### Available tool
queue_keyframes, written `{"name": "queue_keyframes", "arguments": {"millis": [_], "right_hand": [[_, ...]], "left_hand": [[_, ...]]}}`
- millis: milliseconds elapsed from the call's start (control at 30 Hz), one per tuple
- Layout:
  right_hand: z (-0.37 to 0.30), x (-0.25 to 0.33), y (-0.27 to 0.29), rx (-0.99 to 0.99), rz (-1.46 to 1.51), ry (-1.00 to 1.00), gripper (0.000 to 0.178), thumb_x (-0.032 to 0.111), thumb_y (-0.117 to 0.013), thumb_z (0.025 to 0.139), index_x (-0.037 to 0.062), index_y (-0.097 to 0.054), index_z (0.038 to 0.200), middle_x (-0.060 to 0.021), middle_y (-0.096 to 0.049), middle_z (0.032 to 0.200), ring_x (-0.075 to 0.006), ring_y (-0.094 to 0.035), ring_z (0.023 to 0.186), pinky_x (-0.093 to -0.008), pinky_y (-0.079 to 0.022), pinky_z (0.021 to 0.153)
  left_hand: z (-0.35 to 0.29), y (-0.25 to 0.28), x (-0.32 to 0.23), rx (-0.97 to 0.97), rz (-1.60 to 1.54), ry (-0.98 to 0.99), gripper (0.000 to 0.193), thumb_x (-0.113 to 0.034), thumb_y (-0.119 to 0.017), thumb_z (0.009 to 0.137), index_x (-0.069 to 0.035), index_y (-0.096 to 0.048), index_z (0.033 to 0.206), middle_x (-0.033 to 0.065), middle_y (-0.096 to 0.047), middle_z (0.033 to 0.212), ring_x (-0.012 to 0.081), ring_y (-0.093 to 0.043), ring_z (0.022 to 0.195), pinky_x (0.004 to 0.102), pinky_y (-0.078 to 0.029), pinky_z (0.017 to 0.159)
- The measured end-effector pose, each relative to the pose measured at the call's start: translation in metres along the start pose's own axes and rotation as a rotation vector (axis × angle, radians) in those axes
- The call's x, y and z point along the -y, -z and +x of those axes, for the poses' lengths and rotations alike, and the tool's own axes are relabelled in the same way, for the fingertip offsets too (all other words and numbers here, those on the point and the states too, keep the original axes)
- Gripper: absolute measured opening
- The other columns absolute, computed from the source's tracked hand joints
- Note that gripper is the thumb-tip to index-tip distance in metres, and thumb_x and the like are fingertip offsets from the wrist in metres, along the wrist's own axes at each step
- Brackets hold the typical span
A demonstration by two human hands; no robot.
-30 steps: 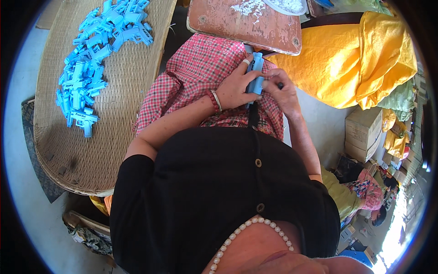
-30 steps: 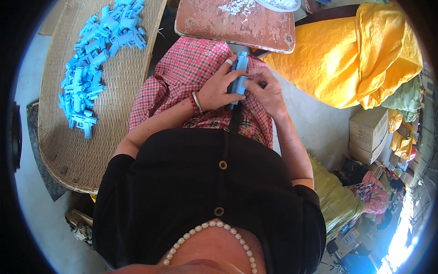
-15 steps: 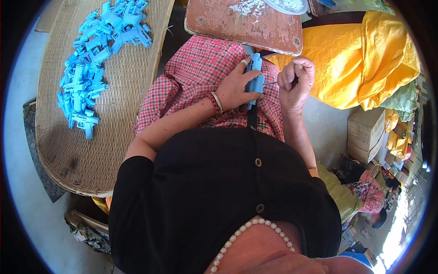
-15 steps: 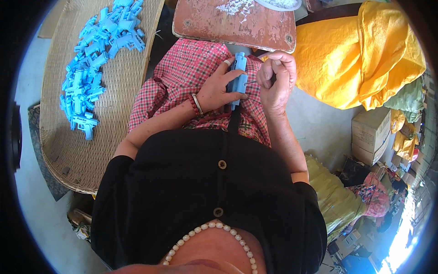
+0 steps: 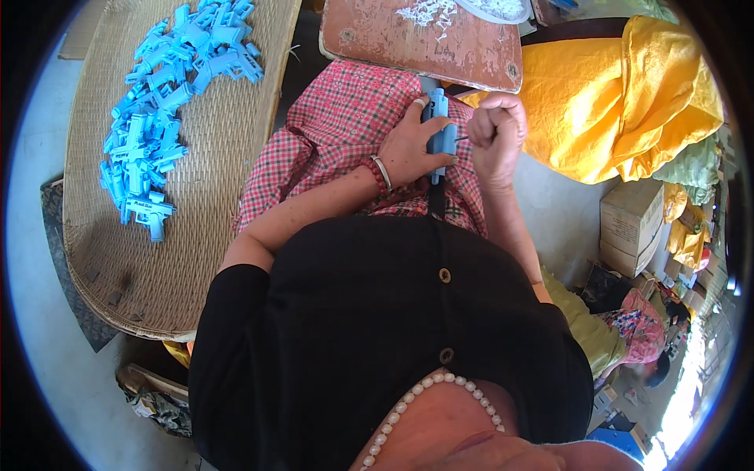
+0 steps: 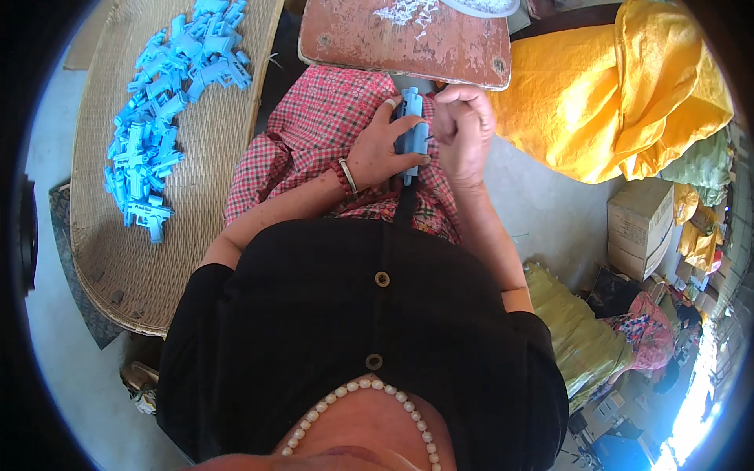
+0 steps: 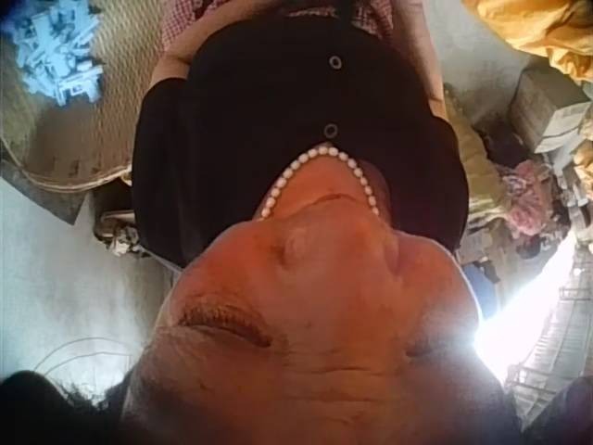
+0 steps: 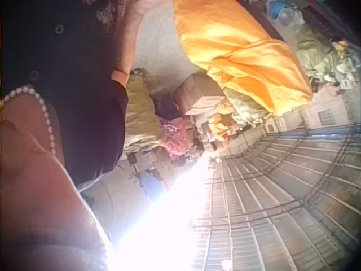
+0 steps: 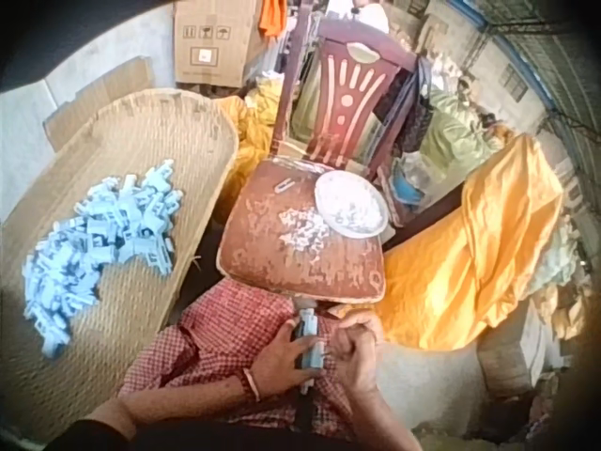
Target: The person assembles toy guns by taking gun bodies from a basket, inserting small plastic pieces into them using a small tool, and throwing the assembled toy guns into a large yellow bag.
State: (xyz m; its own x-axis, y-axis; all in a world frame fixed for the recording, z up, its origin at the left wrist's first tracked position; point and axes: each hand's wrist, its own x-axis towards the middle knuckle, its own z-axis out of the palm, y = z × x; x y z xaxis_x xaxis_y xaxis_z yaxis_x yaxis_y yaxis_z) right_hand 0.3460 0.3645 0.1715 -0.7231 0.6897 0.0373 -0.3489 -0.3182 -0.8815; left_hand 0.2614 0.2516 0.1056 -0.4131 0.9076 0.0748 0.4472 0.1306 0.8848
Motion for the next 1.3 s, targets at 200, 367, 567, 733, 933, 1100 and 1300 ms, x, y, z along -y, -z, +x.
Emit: {"name": "queue_keyframes", "arguments": {"millis": [200,367,567,733,933,1100,1300], "right_hand": [[-0.01,0.012,0.007,0.128,-1.173,-0.053,0.028,0.01,-0.055,0.085,0.0039,-0.057,0.112,-0.0043,-0.06,0.076,-0.0142,-0.055,0.062,-0.0308,-0.046,0.06],[-0.029,-0.007,0.024,0.211,-1.284,-0.007,0.045,0.011,-0.063,0.079,0.007,-0.052,0.122,-0.0102,-0.064,0.093,-0.0121,-0.059,0.074,-0.0315,-0.049,0.071],[-0.025,0.076,0.079,-0.224,-0.826,0.042,0.034,0.006,-0.059,0.083,0.0071,-0.053,0.116,-0.0006,-0.059,0.082,-0.0067,-0.052,0.062,-0.023,-0.042,0.053],[-0.024,0.207,0.1,-0.806,-0.698,0.805,0.032,0.015,-0.058,0.089,0.0079,-0.048,0.118,0.0024,-0.049,0.073,-0.0014,-0.036,0.051,-0.0171,-0.025,0.042],[0.022,0.316,0.212,-1.085,-0.953,1.047,0.05,0.019,-0.066,0.083,0.0028,-0.042,0.124,-0.0078,-0.059,0.082,-0.0122,-0.054,0.064,-0.0204,-0.041,0.055],[0.087,0.279,0.217,-0.781,-1.221,0.577,0.038,0.022,-0.063,0.083,0.003,-0.056,0.116,-0.0038,-0.06,0.073,-0.0084,-0.053,0.065,-0.0211,-0.041,0.061],[0.129,0.073,0.135,-0.053,-1.192,0.198,0.022,0.007,-0.056,0.083,0.009,-0.064,0.103,-0.0013,-0.059,0.075,-0.0085,-0.056,0.073,-0.0233,-0.046,0.068]], "left_hand": [[-0.005,0.02,0.005,-0.061,-0.167,-0.082,0.057,-0.027,-0.072,0.071,-0.004,-0.052,0.119,0.0248,-0.042,0.122,0.0374,-0.047,0.112,0.0394,-0.041,0.094],[0.019,0.099,0.046,-0.493,-0.036,-0.145,0.025,-0.006,-0.061,0.079,-0.004,-0.06,0.104,0.0132,-0.061,0.096,0.0259,-0.058,0.097,0.0333,-0.047,0.082],[0.049,0.19,0.214,-0.421,0.751,0.2,0.028,-0.011,-0.055,0.079,-0.004,-0.059,0.106,0.0178,-0.057,0.113,0.0358,-0.048,0.112,0.0446,-0.037,0.097],[0.046,0.216,0.301,-0.152,0.919,0.67,0.053,-0.03,-0.056,0.084,-0.009,-0.043,0.131,0.0174,-0.033,0.141,0.0361,-0.027,0.132,0.0508,-0.027,0.105],[0.074,0.205,0.254,-0.082,0.97,0.809,0.04,-0.026,-0.052,0.086,-0.015,-0.048,0.124,0.0071,-0.038,0.138,0.0338,-0.029,0.131,0.0487,-0.039,0.097],[0.035,0.208,0.296,-0.014,1.116,0.676,0.028,-0.013,-0.05,0.086,-0.012,-0.056,0.114,0.0095,-0.046,0.125,0.0329,-0.045,0.115,0.0441,-0.047,0.089],[0.003,0.206,0.298,-0.074,1.21,0.786,0.029,-0.01,-0.046,0.087,-0.016,-0.056,0.114,0.0067,-0.044,0.124,0.0311,-0.042,0.115,0.0445,-0.048,0.085]]}}
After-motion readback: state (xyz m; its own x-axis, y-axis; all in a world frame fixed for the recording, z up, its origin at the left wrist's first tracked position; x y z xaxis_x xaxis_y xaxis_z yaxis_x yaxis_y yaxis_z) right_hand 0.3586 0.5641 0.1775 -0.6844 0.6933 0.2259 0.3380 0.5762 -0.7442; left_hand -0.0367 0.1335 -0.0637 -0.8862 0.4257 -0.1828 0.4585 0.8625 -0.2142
